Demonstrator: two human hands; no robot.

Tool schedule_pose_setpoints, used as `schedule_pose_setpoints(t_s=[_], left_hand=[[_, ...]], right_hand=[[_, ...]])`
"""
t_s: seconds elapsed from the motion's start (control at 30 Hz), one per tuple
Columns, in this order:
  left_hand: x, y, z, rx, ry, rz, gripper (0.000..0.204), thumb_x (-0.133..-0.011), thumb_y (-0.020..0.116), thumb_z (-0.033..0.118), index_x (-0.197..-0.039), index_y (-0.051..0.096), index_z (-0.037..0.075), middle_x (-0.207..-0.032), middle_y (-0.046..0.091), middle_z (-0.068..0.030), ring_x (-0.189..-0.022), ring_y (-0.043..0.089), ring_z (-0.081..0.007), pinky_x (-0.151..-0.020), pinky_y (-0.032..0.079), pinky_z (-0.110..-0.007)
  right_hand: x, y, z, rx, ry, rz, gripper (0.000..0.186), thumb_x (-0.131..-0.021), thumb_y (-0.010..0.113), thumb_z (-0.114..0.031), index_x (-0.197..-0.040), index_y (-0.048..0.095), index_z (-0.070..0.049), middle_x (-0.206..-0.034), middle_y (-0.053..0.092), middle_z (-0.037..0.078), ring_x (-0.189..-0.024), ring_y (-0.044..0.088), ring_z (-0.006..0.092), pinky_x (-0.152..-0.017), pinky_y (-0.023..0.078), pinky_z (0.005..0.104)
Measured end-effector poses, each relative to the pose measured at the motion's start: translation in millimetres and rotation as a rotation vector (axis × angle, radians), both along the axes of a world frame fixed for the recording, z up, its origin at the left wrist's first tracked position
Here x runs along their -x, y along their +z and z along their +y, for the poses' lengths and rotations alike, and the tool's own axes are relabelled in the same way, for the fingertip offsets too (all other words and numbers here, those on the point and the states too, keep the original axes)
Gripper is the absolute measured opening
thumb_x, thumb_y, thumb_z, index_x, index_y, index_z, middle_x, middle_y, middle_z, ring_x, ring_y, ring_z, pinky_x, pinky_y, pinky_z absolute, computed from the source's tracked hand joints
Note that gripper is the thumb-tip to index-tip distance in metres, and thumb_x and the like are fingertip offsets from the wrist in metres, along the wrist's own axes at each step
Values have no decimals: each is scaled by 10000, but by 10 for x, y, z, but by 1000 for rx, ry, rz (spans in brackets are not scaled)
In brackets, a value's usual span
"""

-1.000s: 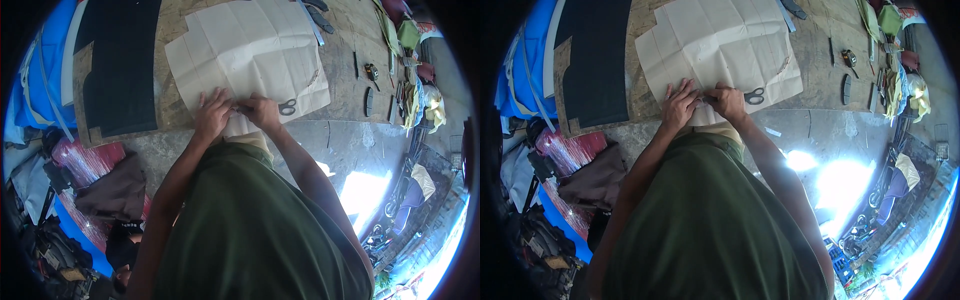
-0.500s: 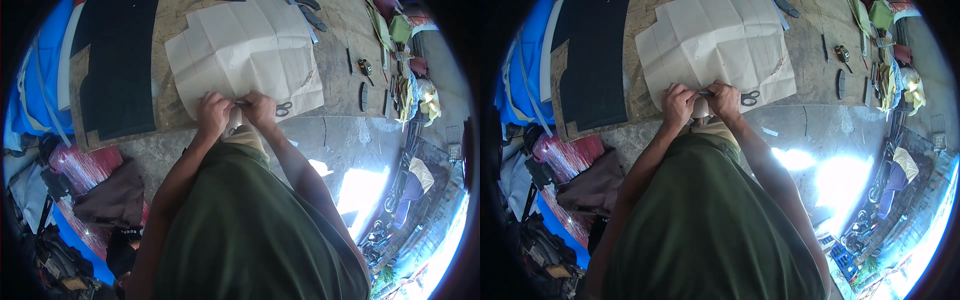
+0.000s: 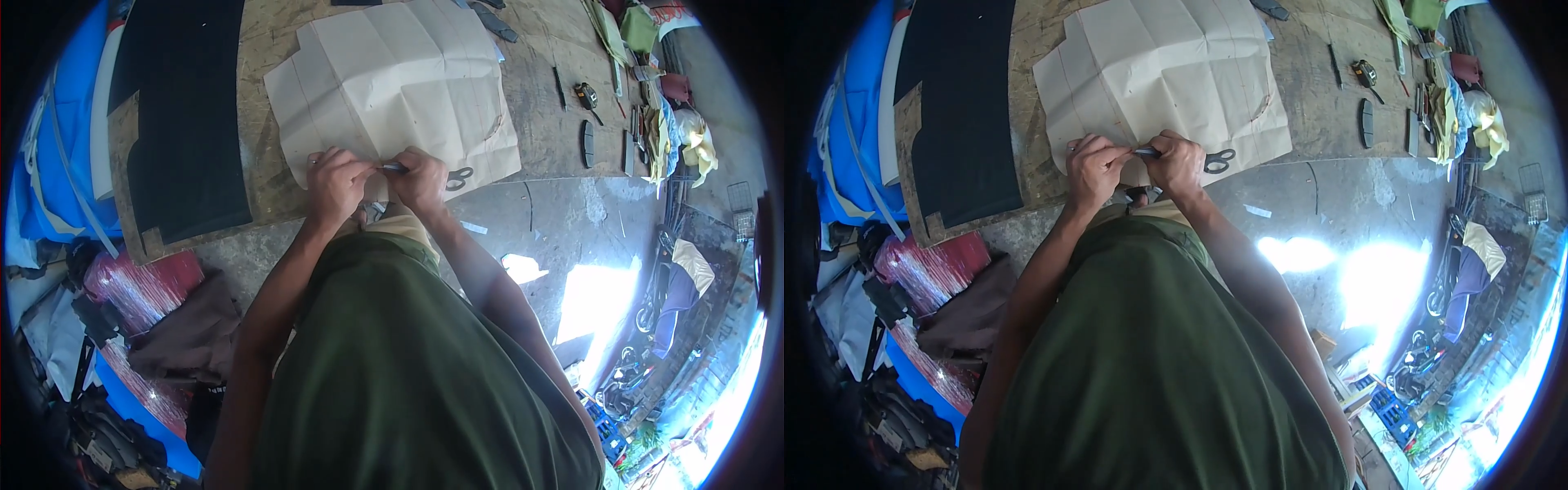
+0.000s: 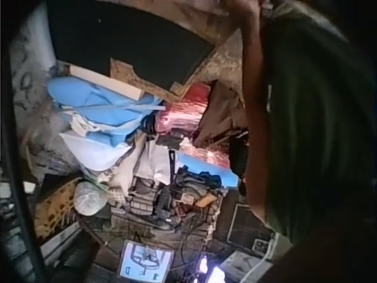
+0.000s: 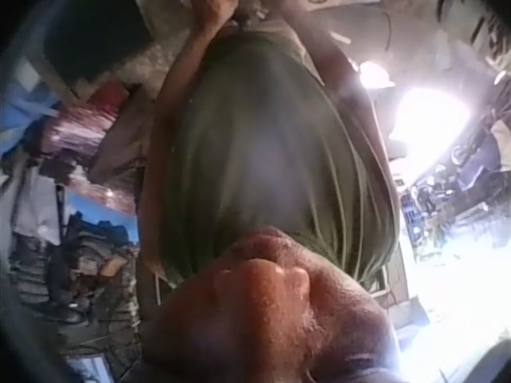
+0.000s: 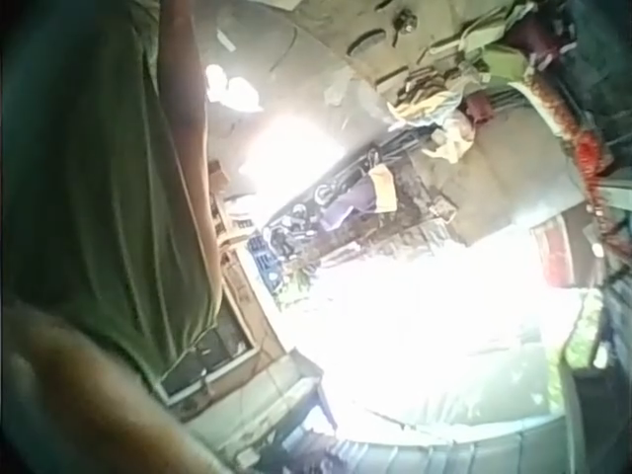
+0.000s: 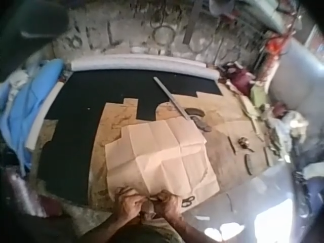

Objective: Marking and prepping fabric patterns for furniture reupholstery using a template and ruler.

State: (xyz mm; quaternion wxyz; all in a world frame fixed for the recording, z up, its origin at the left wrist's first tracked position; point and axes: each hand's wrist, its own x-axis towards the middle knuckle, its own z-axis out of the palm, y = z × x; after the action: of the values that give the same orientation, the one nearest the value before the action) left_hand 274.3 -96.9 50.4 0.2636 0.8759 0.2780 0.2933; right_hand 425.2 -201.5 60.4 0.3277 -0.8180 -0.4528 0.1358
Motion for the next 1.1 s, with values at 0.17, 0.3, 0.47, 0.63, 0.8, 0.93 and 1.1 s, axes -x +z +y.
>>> schedule_pose_setpoints(t_s=[0.17,0.3,0.47,0.63,0.8,0.93,1.1], left_hand=[[44,-32,40,4,4,-24,149,-742,814,89,-855,801,186,-786,616,63,-765,573,-184,-813,428,-364],[65,-66,66,-32,21,-25,198,-741,804,79,-898,809,200,-789,612,68,-775,569,-176,-839,420,-363],[5,81,26,-56,5,-42,223,-758,788,81,-949,808,194,-822,628,77,-815,587,-162,-872,411,-360],[37,35,5,-120,-31,-95,248,-785,764,82,-1016,795,167,-881,653,73,-864,605,-148,-889,408,-362],[8,98,22,-229,-74,-76,257,-811,738,75,-1056,780,144,-934,671,64,-892,617,-142,-900,404,-363],[-3,127,11,-240,-82,-63,279,-787,762,52,-1050,800,136,-969,719,61,-898,644,-152,-903,410,-366],[-14,151,5,-248,-94,-36,287,-777,770,44,-1048,802,132,-983,735,59,-912,650,-151,-902,408,-362]], right_hand=[[17,317,46,62,-18,97,173,-846,816,-204,-925,775,-56,-736,669,90,-631,640,302,-629,511,386],[7,418,-80,165,-36,139,183,-911,731,-217,-963,738,-42,-767,698,152,-710,696,376,-653,536,440],[-17,596,-33,357,121,-7,192,-948,678,-227,-927,714,-39,-807,728,179,-765,714,425,-656,539,486],[3,746,41,433,140,-60,190,-939,695,-227,-930,718,-39,-826,743,183,-740,702,426,-646,538,491],[-25,788,38,460,183,-113,208,-957,690,-247,-909,714,-46,-807,739,169,-711,703,407,-619,536,481],[-22,781,39,471,185,-186,236,-974,680,-269,-886,706,-52,-795,737,155,-688,702,391,-603,536,470],[-23,744,33,492,193,-236,273,-995,664,-295,-860,687,-58,-779,733,139,-665,700,378,-586,534,464]])
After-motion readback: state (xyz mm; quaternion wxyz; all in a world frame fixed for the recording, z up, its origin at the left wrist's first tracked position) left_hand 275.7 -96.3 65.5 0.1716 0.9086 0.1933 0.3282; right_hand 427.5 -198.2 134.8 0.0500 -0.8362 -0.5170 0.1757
